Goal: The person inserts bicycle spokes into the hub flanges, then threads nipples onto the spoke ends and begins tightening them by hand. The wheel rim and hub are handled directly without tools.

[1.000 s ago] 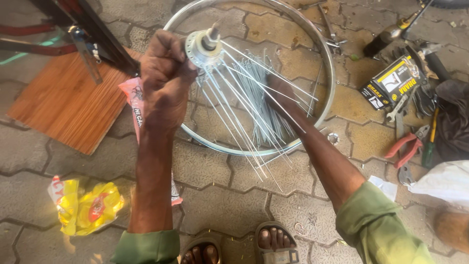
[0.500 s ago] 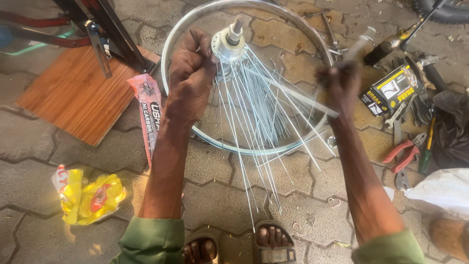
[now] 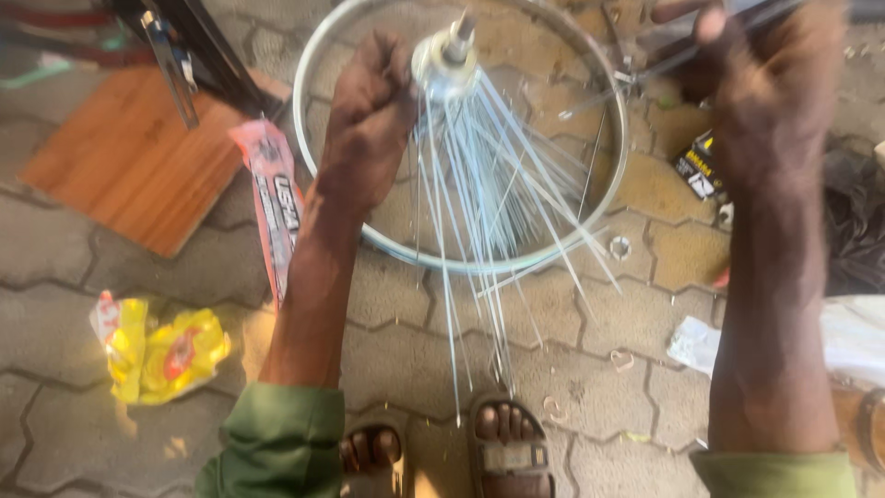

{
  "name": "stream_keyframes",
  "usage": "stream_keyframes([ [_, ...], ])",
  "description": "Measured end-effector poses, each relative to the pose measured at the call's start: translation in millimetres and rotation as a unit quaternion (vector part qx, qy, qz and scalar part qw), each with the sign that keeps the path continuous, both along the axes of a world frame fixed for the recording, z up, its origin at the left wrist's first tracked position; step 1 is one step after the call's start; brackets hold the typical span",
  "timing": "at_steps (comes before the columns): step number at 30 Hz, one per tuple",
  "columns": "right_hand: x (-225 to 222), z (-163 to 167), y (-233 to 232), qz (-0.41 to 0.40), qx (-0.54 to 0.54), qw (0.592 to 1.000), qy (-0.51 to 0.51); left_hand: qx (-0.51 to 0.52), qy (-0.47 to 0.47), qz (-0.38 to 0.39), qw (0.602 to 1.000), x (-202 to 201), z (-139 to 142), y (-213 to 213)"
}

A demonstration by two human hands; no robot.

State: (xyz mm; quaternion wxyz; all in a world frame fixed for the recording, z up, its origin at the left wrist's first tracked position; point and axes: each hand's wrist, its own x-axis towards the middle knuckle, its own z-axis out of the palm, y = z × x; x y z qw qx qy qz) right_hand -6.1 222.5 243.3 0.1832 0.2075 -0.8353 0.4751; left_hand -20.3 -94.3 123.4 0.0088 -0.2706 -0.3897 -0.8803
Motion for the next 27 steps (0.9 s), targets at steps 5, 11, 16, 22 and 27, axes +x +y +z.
stream_keyframes([
  [5, 22.6, 9.8, -21.0, -0.16, 0.074, 0.984, 0.015, -0.011, 0.017, 0.005, 1.0, -2.5, 3.4, 7.7],
  [11, 13.0, 5.8, -25.6, 0.032, 0.095, 0.992, 0.071, -0.02, 0.036, -0.015, 0.999, -3.2, 1.8, 7.7],
  [16, 11.6, 11.1, -41.8, 0.138, 0.09, 0.983, 0.083, -0.014, 0.042, -0.02, 0.999, -6.1, -7.2, 6.3],
  [22, 16.9, 36.8, -57.8, 0.122, 0.315, 0.935, 0.104, -0.022, 0.033, -0.043, 0.998, -8.0, -12.9, 4.6],
  [27, 34.2, 54.1, -39.6, 0.128, 0.26, 0.955, 0.071, -0.013, 0.023, -0.024, 0.999, -7.3, -10.4, 4.9],
])
